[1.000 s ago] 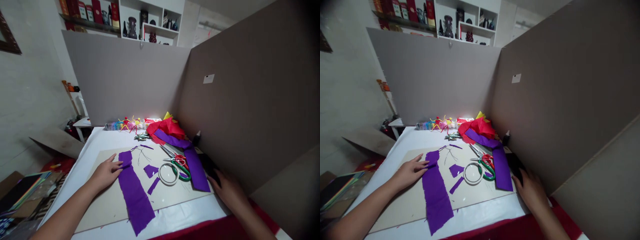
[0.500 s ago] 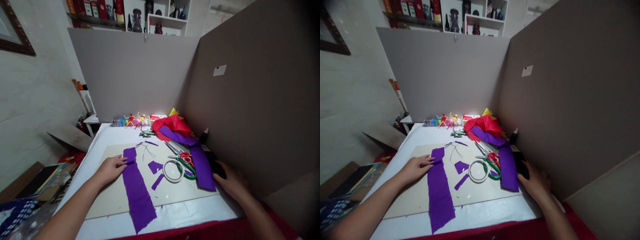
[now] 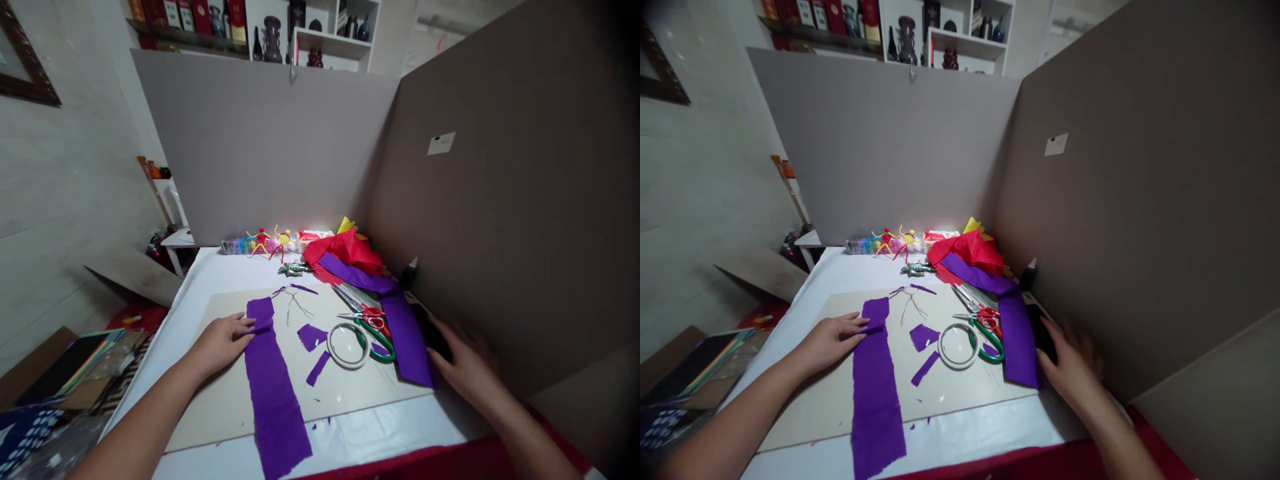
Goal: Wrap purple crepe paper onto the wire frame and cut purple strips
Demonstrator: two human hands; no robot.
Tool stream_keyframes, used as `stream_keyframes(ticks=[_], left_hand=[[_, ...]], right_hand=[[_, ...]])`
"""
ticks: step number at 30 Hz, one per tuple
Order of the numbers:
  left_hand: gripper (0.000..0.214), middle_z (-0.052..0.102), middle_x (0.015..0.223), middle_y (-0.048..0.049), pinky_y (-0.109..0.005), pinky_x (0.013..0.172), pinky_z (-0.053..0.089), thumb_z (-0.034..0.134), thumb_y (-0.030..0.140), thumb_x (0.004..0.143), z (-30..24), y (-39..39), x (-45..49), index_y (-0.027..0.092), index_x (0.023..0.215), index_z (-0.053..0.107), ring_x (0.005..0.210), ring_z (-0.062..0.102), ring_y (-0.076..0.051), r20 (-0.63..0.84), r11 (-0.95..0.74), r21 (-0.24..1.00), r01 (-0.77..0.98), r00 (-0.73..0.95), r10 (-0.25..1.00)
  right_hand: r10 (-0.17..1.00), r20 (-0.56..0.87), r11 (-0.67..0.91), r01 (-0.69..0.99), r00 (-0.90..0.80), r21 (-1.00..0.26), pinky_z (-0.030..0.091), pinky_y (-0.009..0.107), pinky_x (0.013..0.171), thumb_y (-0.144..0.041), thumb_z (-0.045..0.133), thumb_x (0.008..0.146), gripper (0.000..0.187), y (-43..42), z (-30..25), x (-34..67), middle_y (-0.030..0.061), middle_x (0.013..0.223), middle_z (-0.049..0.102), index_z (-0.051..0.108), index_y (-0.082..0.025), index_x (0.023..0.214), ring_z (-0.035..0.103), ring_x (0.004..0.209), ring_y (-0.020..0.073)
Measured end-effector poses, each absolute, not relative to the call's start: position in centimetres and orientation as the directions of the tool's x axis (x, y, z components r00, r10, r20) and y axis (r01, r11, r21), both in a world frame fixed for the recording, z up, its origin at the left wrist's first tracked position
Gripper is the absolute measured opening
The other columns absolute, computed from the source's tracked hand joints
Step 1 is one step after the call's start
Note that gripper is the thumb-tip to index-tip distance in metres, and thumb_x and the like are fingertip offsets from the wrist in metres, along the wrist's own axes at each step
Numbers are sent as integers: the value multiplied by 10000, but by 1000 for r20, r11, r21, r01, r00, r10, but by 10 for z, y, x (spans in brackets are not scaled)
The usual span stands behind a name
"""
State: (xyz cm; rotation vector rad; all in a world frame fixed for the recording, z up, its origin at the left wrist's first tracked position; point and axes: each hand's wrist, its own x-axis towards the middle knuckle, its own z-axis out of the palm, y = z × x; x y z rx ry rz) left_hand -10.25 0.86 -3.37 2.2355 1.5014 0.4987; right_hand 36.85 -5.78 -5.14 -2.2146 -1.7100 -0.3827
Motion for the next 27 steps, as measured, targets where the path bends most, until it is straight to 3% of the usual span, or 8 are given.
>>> stream_keyframes(ticks=[3,5,8,12,16,21,23,27], left_hand=[[327,635,1175,-5,-422,1015,382,474,360,787,-34,9,-103,271,990,714,1237,445,-271,73,-357,495,792,372,926],[338,632,1179,-11,-433,1015,382,462,368,794,-34,9,-104,263,992,714,1239,442,-276,76,-366,482,796,378,923],[353,628,1183,-12,-438,1013,388,453,369,801,-35,9,-104,257,1025,702,1236,446,-277,87,-384,459,802,389,917],[413,600,1227,-19,-406,1054,343,450,363,809,-37,6,-98,221,1152,632,1258,419,-260,128,-407,431,805,392,911],[473,538,1302,-33,-382,1063,331,439,338,817,-38,3,-90,180,1249,548,1338,276,-240,160,-424,419,803,394,905],[474,519,1321,-18,-375,1055,347,452,327,815,-38,3,-89,192,1263,529,1364,203,-226,231,-465,327,823,407,884],[466,522,1318,-22,-375,1065,332,457,329,816,-37,4,-91,183,1250,543,1365,198,-225,265,-472,290,833,404,875],[460,548,1289,-4,-397,1076,315,467,339,813,-39,7,-93,197,1241,554,1371,170,-228,286,-495,238,836,427,858]], right_hand=[[887,460,-25,998,49,-57,353,520,934,-391,374,875,438,-61,-50,335,74,1478,254,490,-280,1283,298,1293,342],[912,394,141,989,-111,-49,263,567,989,-405,400,877,423,-59,-55,314,76,1466,287,497,-299,1275,237,1326,343],[926,340,198,978,-164,-69,287,542,1000,-442,403,880,474,-55,-65,294,82,1414,386,432,-285,1327,286,1313,318],[934,329,178,979,-137,-97,283,561,996,-440,370,893,514,-50,-72,285,131,1397,398,393,-219,1357,294,1307,331],[939,323,166,978,-117,-129,280,569,985,-446,361,898,517,-47,-69,270,155,1397,389,398,-202,1353,309,1296,340],[923,365,196,965,-122,-173,344,461,957,-449,381,896,425,-53,-49,266,58,1368,451,443,-314,1294,402,1246,262],[904,425,146,970,-50,-196,341,424,958,-415,356,910,368,-64,-39,283,40,1350,467,480,-305,1239,413,1228,238],[814,547,-67,967,196,-248,383,409,857,-321,295,913,330,-92,-33,336,132,1102,600,534,-183,1093,519,1033,266]])
